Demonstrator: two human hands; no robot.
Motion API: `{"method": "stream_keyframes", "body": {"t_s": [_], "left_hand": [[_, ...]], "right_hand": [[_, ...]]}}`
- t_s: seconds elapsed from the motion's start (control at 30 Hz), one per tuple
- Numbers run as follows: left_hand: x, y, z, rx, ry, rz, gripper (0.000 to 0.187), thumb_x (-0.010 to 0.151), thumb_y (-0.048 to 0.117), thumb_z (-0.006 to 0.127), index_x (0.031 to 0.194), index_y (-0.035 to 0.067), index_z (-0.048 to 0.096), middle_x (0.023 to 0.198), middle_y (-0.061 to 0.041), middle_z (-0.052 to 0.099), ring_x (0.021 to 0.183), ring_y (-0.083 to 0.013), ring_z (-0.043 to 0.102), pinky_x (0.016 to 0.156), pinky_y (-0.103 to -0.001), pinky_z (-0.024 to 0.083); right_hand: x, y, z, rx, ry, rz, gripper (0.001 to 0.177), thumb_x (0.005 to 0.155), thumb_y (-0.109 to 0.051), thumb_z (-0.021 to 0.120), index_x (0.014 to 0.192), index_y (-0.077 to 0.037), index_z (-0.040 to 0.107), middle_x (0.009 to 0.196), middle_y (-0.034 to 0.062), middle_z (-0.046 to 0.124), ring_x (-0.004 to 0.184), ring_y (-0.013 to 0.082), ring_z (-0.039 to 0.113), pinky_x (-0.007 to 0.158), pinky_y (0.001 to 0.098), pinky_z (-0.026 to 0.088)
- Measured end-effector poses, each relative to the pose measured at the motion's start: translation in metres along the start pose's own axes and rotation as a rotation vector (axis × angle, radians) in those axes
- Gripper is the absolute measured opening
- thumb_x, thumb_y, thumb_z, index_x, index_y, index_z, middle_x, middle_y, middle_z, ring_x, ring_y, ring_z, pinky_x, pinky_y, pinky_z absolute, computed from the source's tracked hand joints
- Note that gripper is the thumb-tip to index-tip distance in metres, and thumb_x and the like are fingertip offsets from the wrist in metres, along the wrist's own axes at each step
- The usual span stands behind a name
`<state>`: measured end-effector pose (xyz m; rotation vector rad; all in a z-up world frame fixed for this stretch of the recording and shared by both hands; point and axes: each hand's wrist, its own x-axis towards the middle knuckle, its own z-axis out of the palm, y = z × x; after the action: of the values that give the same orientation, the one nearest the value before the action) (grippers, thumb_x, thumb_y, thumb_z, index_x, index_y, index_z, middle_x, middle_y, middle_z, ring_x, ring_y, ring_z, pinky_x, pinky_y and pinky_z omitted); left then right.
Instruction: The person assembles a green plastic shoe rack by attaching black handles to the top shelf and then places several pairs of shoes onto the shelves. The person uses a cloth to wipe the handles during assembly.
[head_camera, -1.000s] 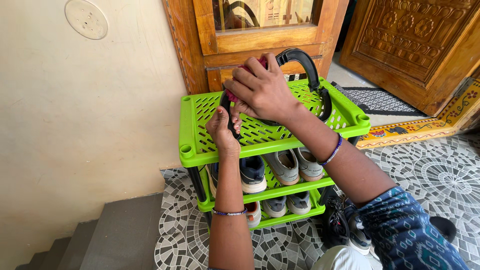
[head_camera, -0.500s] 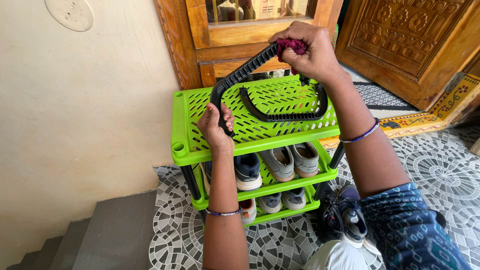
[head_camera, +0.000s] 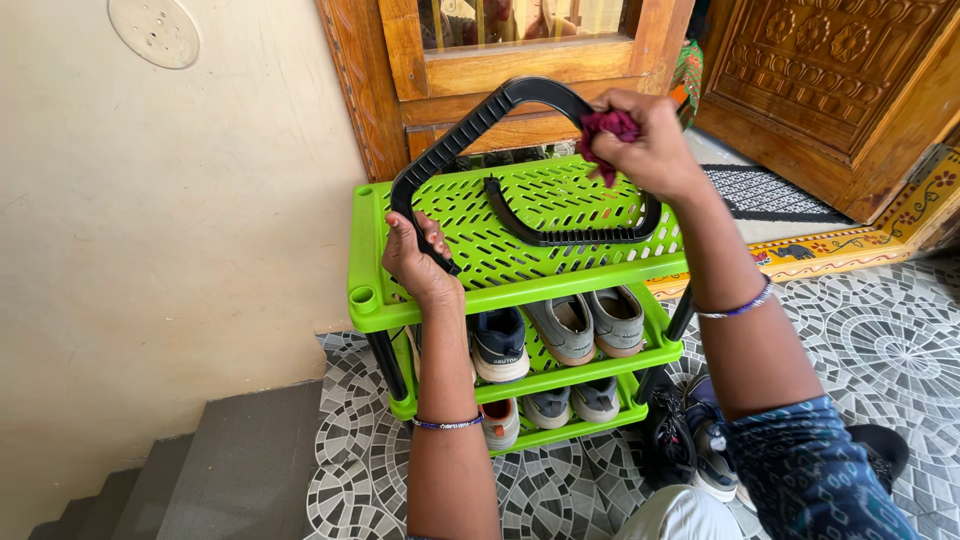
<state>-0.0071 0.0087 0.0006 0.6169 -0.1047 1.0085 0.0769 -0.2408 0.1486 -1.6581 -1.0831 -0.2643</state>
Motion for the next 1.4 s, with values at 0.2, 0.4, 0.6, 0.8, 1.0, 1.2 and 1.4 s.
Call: {"method": "stream_keyframes", "body": {"t_s": [0.2,0.4,0.6,0.8,1.0,1.2,1.4], "left_hand": [[0.012,-0.018,0.004,0.306,-0.073,0.065,0.065,0.098,0.059,0.058,0.141,0.012,0.045,0.138,-0.008,0.05,0.125,-0.0204,0.047,0.094,-0.042,0.04],[-0.001,-0.008,0.004,0.127,-0.415,-0.019,0.091,0.095,0.064,0.058,0.165,0.026,0.014,0.174,-0.009,0.017,0.157,-0.0389,0.022,0.115,-0.061,0.029],[-0.019,0.018,0.017,-0.211,-0.528,-0.07,0.086,0.096,0.06,0.058,0.161,0.038,0.005,0.175,-0.002,0.006,0.152,-0.0473,0.028,0.105,-0.063,0.046],[-0.025,0.031,0.023,-0.248,-0.53,-0.161,0.084,0.099,0.068,0.039,0.164,0.024,0.009,0.149,-0.018,0.047,0.116,-0.0391,0.063,0.09,-0.049,0.061],[-0.028,0.025,0.019,-0.149,-0.467,-0.139,0.091,0.1,0.074,0.034,0.169,0.016,0.02,0.069,-0.006,0.057,0.054,-0.0125,0.051,0.05,-0.024,0.044],[-0.015,0.022,0.011,-0.049,-0.351,-0.121,0.091,0.102,0.075,0.033,0.165,0.009,0.035,0.056,0.004,0.035,0.043,-0.0083,0.034,0.043,-0.025,0.032],[0.002,0.048,0.018,0.058,-0.331,-0.305,0.1,0.09,0.083,0.024,0.159,0.012,0.042,0.05,0.004,0.034,0.038,-0.0095,0.03,0.041,-0.026,0.032]], "right_hand": [[-0.038,-0.022,0.007,-0.707,0.463,-0.453,0.023,0.092,0.006,0.065,0.115,0.004,0.063,0.095,0.0185,0.059,0.079,0.0326,0.062,0.071,0.0411,0.05],[-0.076,-0.031,0.08,-0.793,0.522,-0.622,0.039,0.089,0.008,0.072,0.127,0.002,0.063,0.108,0.0184,0.054,0.096,0.0361,0.062,0.08,0.044,0.055],[-0.099,-0.027,0.136,-0.791,0.237,-0.6,0.061,0.078,0.003,0.077,0.136,0.009,0.059,0.109,0.0205,0.055,0.101,0.0383,0.06,0.078,0.0442,0.055],[-0.1,-0.018,0.152,-0.703,-0.024,-0.556,0.066,0.078,-0.002,0.075,0.141,0.007,0.057,0.109,0.0175,0.055,0.104,0.0363,0.057,0.084,0.044,0.055],[-0.1,-0.008,0.135,-0.735,-0.09,-0.515,0.048,0.081,-0.012,0.075,0.128,-0.013,0.07,0.102,0.0129,0.058,0.096,0.0333,0.058,0.08,0.0438,0.054],[-0.106,0.0,0.098,-0.816,-0.166,-0.404,0.056,0.058,-0.032,0.086,0.108,-0.013,0.073,0.095,0.0113,0.062,0.088,0.0339,0.064,0.074,0.0465,0.053],[-0.101,0.019,0.085,-0.684,-0.232,-0.303,0.04,0.051,-0.004,0.075,0.09,-0.012,0.071,0.086,0.0084,0.062,0.083,0.0339,0.066,0.066,0.0453,0.054]]}}
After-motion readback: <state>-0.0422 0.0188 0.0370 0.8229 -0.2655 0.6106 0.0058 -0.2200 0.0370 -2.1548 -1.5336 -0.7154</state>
